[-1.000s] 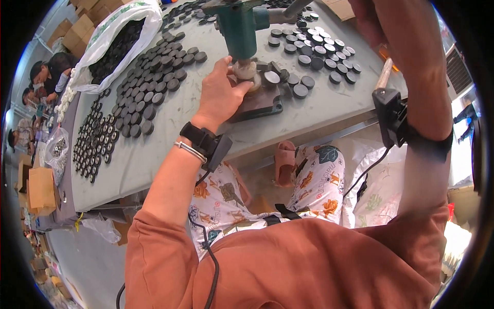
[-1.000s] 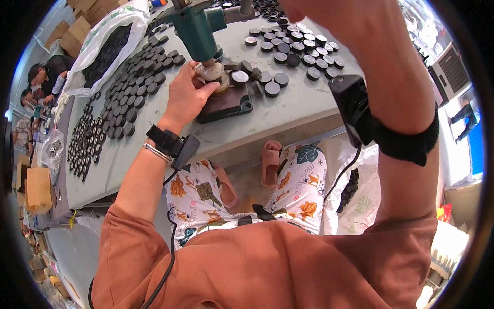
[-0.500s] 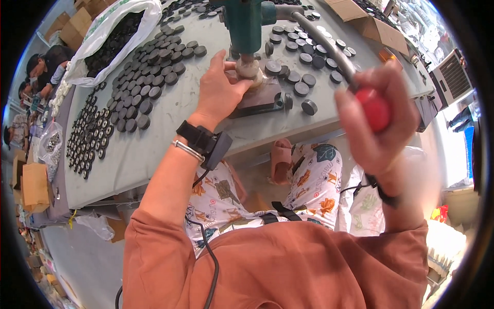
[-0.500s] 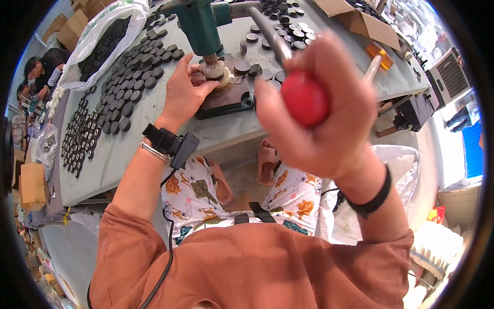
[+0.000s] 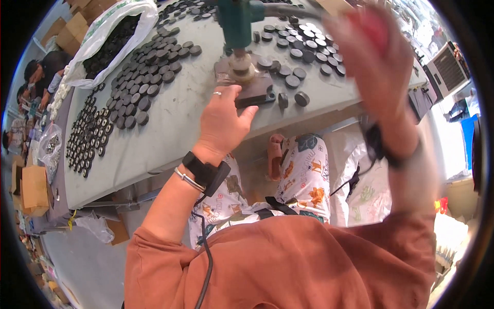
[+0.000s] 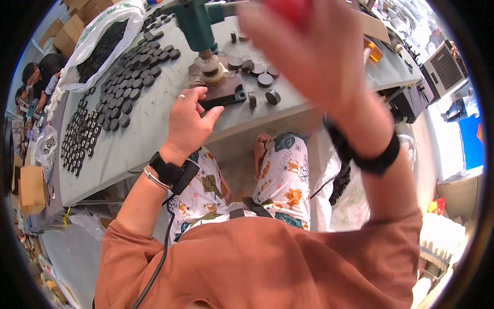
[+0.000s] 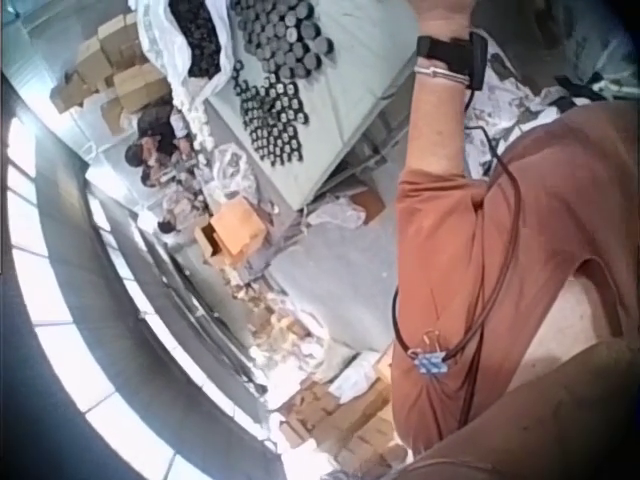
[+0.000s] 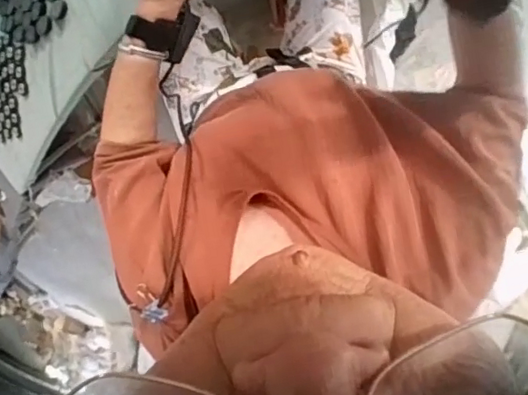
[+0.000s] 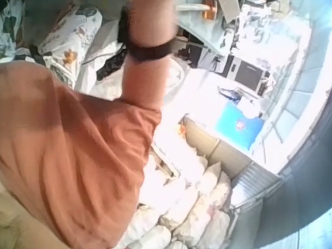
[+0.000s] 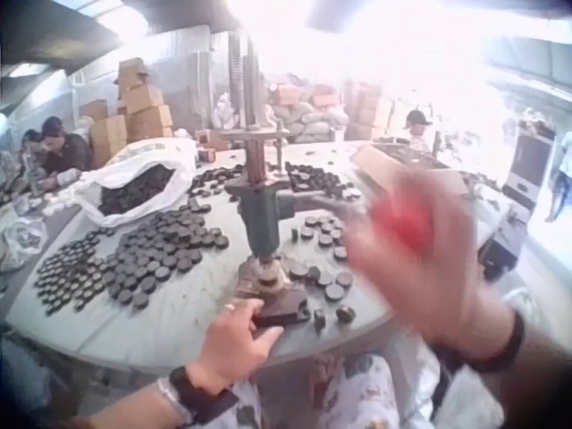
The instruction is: The person picks up a black cap and a metal component, fits them together, and places the assembly into a press. They pull the press lever, remove the pressed item, and set it aside before repeating the process.
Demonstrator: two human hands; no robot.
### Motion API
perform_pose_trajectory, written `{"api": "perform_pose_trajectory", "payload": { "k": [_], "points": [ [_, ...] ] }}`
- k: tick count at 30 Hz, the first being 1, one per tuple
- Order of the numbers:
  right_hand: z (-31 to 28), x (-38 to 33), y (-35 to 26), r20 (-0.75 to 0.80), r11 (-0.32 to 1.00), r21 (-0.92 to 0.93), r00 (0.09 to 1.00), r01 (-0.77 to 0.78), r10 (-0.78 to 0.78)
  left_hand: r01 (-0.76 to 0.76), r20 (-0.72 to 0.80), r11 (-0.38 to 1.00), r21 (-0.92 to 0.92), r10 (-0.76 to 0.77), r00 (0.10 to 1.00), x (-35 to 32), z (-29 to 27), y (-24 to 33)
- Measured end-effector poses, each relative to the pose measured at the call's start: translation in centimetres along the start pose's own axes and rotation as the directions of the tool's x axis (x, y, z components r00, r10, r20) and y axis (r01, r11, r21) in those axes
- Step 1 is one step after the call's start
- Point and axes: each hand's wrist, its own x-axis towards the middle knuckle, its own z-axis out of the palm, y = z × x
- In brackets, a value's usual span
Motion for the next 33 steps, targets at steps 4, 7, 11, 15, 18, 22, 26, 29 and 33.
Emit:
{"api": "perform_pose_trajectory", "payload": {
  "k": [4,7,11,15,18,22,26,29,33],
  "points": [
    [-0.1,8.7,7.4,0.076,0.419,-0.659,0.61,0.625,-0.789,-0.187,0.062,0.982,-0.012,0.188,0.98,0.4,3.4,3.8],
    [1.7,11.3,9.8,0.067,0.507,-0.63,0.691,0.588,-0.719,-0.151,0.131,0.988,0.008,0.149,0.98,0.9,5.2,4.8],
    [3.8,13.8,11.8,0.051,0.612,-0.598,0.787,0.517,-0.615,-0.082,0.204,0.996,0.03,0.074,0.976,1.9,6.5,4.9],
    [4.7,16.3,13.0,0.044,0.697,-0.57,0.863,0.435,-0.503,-0.092,0.181,0.995,0.034,0.084,0.98,2.5,8.3,5.2],
    [4.0,17.3,14.4,0.059,0.745,-0.564,0.917,0.358,-0.395,-0.108,0.146,0.994,-0.012,0.108,0.983,3.5,10.0,6.3],
    [0.8,7.1,7.5,0.181,0.98,-0.03,0.963,-0.196,0.198,-0.052,-0.065,0.988,-0.147,0.043,0.997,4.1,9.5,4.5],
    [4.4,-9.9,9.3,0.153,0.945,-0.282,0.964,-0.168,0.217,-0.278,-0.135,0.943,0.181,0.304,0.943,4.6,6.9,6.5],
    [7.3,-12.6,9.4,0.42,0.924,-0.369,0.868,-0.103,0.264,-0.279,-0.012,0.827,0.488,0.326,0.945,5.9,5.9,5.1],
    [9.7,-9.7,12.3,0.575,0.897,-0.441,0.777,0.03,0.257,-0.358,0.176,0.72,0.594,0.318,0.931,6.1,8.1,4.4]
  ]
}}
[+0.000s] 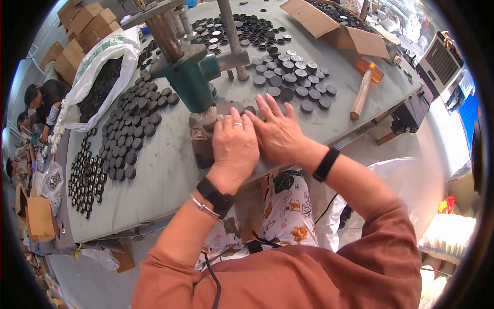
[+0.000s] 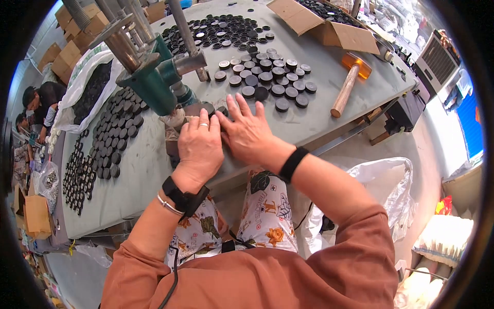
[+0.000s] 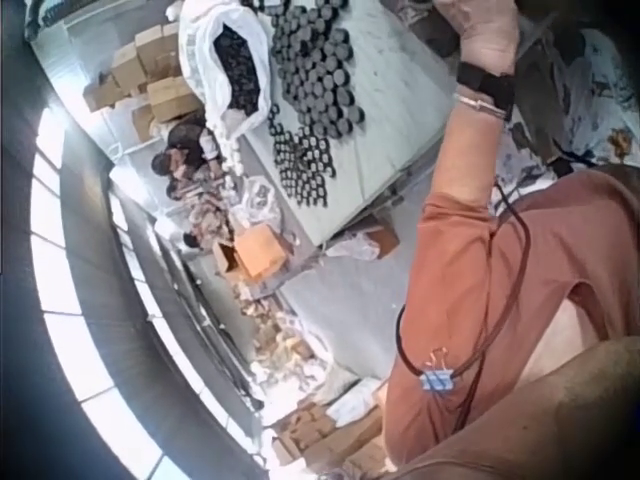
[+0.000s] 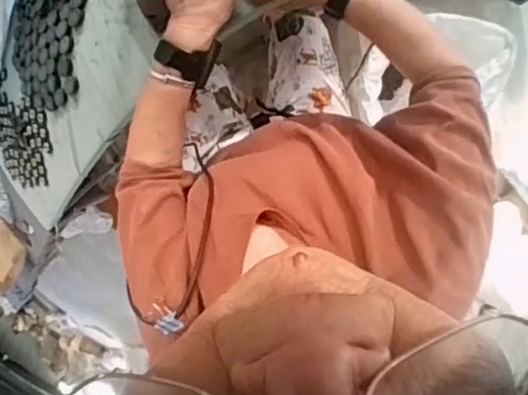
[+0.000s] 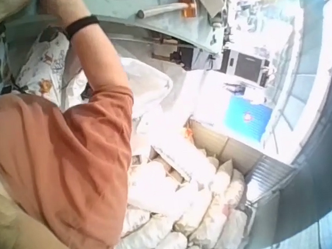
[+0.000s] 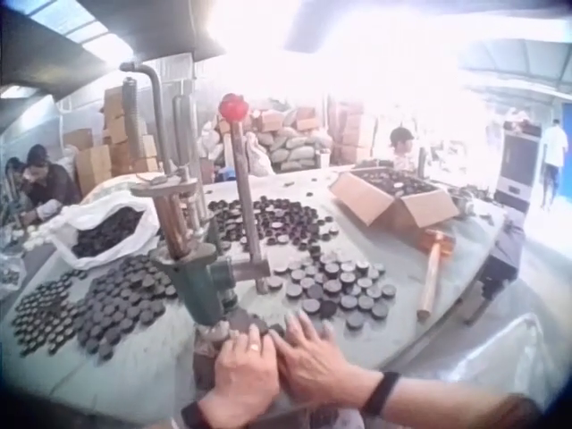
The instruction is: The person picks up a black cap and a metal component, fits them together, and places the assembly into a press. They pull the press lever, remove the pressed item, and set it aside before repeating the process.
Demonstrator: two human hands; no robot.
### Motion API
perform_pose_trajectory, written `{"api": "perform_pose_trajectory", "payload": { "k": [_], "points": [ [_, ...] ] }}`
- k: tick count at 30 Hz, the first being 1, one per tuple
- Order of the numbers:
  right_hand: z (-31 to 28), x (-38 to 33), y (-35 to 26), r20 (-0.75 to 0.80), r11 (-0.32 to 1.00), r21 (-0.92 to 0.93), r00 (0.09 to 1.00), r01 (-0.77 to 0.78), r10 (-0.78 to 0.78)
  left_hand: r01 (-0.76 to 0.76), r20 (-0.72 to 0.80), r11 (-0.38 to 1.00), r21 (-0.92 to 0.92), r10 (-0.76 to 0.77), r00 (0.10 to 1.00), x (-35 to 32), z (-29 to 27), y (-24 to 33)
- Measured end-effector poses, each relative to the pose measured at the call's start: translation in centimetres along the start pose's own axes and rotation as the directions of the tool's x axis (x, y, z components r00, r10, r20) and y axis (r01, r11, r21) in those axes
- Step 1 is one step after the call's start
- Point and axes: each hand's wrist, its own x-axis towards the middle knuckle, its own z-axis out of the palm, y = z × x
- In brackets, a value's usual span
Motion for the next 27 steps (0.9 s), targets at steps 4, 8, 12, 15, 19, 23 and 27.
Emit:
{"api": "perform_pose_trajectory", "payload": {
  "k": [4,8,12,15,19,23,27],
  "points": [
    [-0.2,3.2,2.6,0.14,0.993,-0.096,0.987,-0.064,0.077,0.056,0.184,0.969,-0.239,-0.011,0.983,2.5,0.5,0.8],
    [-0.6,4.8,4.0,0.123,0.936,-0.252,0.951,-0.246,0.283,-0.059,-0.052,0.937,-0.346,0.044,0.998,3.0,1.3,1.0],
    [-1.9,7.6,6.4,-0.183,0.965,-0.204,0.974,-0.167,0.13,-0.142,-0.067,0.824,-0.549,0.126,0.99,1.1,-2.8,0.8],
    [-3.9,12.3,5.3,-0.04,0.947,0.115,0.952,-0.299,0.305,-0.044,0.123,0.768,-0.639,0.159,0.98,-1.6,-5.1,-0.5],
    [-1.3,16.4,3.9,0.014,0.921,0.214,0.943,-0.327,0.331,-0.11,-0.018,0.755,-0.646,0.129,0.991,-4.5,-6.2,-1.4],
    [3.9,18.2,5.7,-0.055,0.937,0.277,0.97,-0.214,0.238,-0.036,0.031,0.679,-0.733,0.087,0.996,-5.9,-7.1,-1.1],
    [2.6,15.7,5.2,-0.046,0.93,0.255,0.957,-0.265,0.286,0.135,0.117,0.544,-0.828,-0.068,0.991,-7.0,-7.2,-2.0]
  ]
}}
